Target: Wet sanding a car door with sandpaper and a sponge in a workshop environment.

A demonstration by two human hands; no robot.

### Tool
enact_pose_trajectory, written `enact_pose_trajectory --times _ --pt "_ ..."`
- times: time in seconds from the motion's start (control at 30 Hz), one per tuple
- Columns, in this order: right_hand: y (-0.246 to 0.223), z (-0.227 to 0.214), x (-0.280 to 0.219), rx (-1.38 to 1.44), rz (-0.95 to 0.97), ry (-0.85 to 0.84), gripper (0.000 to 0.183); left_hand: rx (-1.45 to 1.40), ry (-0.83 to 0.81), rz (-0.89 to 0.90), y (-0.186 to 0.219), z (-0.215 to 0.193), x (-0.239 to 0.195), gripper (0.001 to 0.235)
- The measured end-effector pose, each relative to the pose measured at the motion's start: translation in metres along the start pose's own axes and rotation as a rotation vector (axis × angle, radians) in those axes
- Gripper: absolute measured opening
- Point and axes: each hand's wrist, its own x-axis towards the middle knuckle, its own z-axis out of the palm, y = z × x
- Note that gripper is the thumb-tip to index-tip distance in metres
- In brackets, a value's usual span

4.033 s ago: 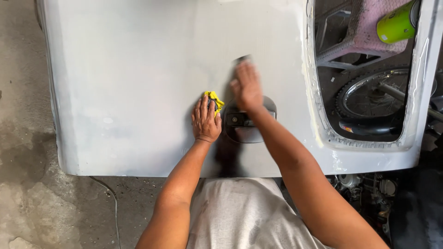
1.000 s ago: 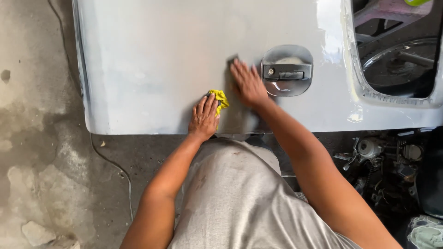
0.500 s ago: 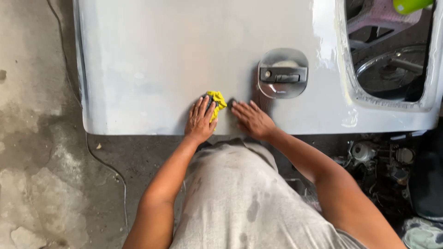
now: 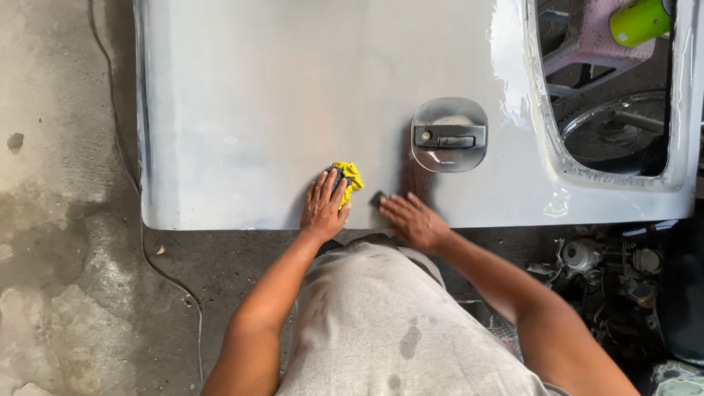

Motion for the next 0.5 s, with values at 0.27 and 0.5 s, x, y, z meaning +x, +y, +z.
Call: enact_pose_trajectory --times 0.27,0.5 --pt "0.023 -0.036 0.105 -0.022 0.154 0.424 0.064 0.041 -0.030 -0.034 0.005 0.003 -0.004 0.068" --pt "-0.007 0.002 -0.010 0.080 -0.053 0.121 0.068 0.042 0.008 -0.024 0.004 0.002 -0.001 0.061"
